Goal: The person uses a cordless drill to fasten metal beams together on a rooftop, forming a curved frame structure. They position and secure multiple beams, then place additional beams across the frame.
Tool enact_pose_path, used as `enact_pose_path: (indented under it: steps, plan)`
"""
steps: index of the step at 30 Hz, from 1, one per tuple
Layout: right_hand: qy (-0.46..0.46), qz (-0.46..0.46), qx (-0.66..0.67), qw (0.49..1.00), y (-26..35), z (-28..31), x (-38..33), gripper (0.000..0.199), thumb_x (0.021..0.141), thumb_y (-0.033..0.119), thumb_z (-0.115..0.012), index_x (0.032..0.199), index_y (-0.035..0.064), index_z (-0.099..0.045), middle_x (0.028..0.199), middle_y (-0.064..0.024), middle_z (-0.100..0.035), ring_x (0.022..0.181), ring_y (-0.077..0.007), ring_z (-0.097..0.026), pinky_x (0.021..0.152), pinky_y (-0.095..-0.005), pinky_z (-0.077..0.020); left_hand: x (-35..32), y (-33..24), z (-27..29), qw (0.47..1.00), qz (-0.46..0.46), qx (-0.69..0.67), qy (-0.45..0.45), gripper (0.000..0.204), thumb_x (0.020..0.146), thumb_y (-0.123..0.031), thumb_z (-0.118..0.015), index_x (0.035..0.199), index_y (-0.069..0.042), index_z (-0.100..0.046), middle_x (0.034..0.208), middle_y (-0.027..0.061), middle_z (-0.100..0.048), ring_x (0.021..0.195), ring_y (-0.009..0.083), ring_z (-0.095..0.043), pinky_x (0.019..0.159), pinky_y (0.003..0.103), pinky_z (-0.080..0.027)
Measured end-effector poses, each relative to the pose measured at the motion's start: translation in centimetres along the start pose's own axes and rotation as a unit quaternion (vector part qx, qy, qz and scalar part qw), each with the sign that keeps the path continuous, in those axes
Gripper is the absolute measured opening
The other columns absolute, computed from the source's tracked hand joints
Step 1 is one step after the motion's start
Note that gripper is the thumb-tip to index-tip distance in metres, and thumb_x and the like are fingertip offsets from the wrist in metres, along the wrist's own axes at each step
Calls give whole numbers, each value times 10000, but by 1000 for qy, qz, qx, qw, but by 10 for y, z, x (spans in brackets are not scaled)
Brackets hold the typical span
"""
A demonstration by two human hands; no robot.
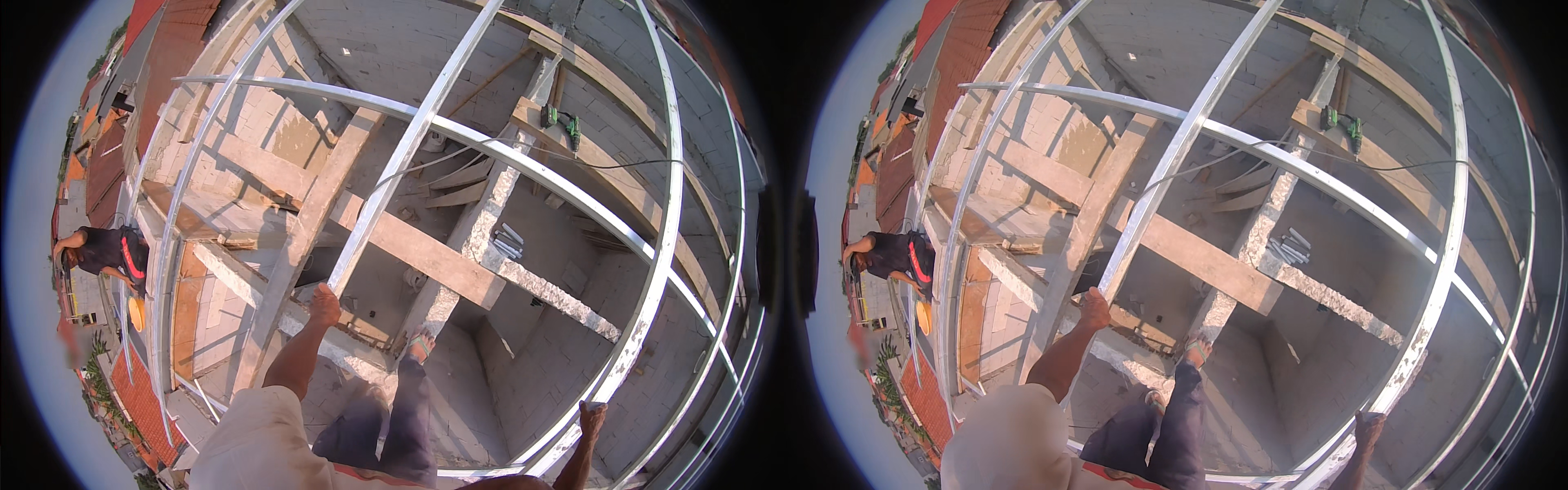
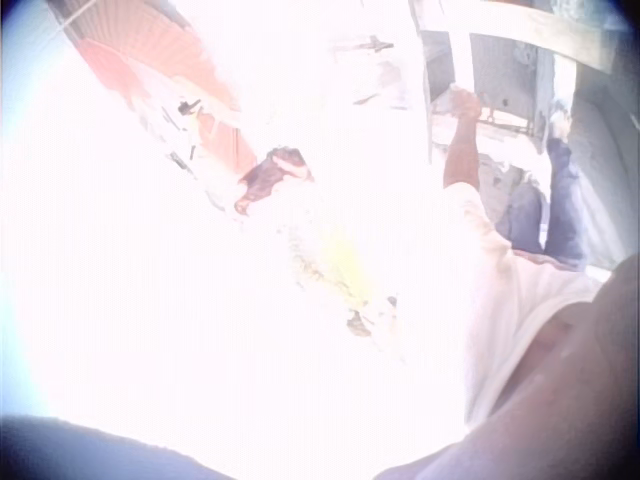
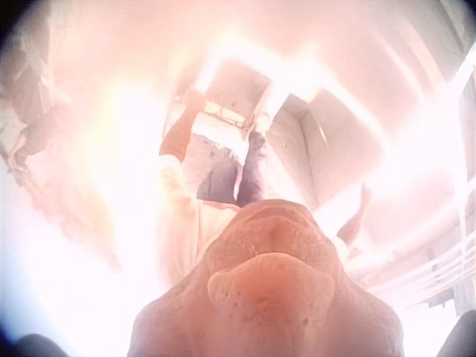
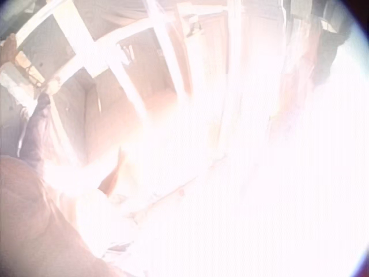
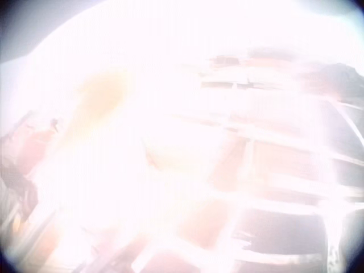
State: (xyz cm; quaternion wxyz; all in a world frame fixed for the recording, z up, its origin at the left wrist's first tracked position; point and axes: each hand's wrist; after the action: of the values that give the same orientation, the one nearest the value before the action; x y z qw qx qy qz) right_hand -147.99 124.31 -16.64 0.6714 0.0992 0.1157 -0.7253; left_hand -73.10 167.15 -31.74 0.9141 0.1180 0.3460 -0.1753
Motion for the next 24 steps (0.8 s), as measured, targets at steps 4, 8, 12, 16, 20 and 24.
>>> enact_pose_path:
  steps: [4,8,12,16,20,24]
  plan:
    - [13,35,20,999,42,-27,5,764,759,357,-852,1213,-149,-504,1096,-344,-648,1022,-482,-652,897,-522,-522,46,74,-27,917,-41,229,-324,358,928,-281,-675,1094,2,-532,931,135,-609,786,278,-646,646,419,-553]
    - [28,-6,32,999,15,20,5,866,728,421,-884,1247,-150,-492,1043,-295,-658,1010,-451,-657,889,-491,-540,39,55,-66,951,-162,136,-227,377,843,-141,-700,1117,68,-549,949,163,-663,808,279,-709,673,376,-579]
    - [67,-71,-8,995,65,13,11,924,761,407,-883,1311,-143,-383,1176,-369,-610,1073,-483,-658,929,-485,-556,47,63,-40,904,-313,228,-181,340,828,-129,-676,1084,63,-560,924,155,-683,850,292,-725,714,392,-571]
    - [87,-97,-32,991,66,9,-6,985,787,462,-838,1384,-158,-360,1163,-312,-628,1106,-442,-655,904,-484,-572,51,25,-14,879,-356,287,-137,276,811,-151,-675,998,34,-591,883,143,-688,842,297,-720,740,405,-551]
    - [36,-89,21,995,70,13,-11,846,740,428,-897,1248,-75,-443,1135,-291,-635,1070,-446,-667,875,-513,-569,61,11,-2,866,-366,314,-134,219,794,-172,-674,912,4,-622,843,131,-693,833,302,-715,765,418,-531]
    - [28,-91,-7,995,53,8,-22,848,739,420,-902,1254,-72,-443,1141,-294,-636,1068,-452,-667,886,-517,-565,54,11,-7,858,-377,330,-115,177,776,-193,-673,825,-25,-653,802,119,-698,824,307,-711,791,431,-511]
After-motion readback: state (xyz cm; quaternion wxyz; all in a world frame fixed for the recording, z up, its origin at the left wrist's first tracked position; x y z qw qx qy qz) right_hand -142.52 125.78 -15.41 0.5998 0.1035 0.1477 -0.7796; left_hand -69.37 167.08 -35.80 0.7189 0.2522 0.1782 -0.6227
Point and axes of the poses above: each hand's wrist, its own x-axis towards the middle knuckle, its own z-axis out of the back of the hand, y = z × x
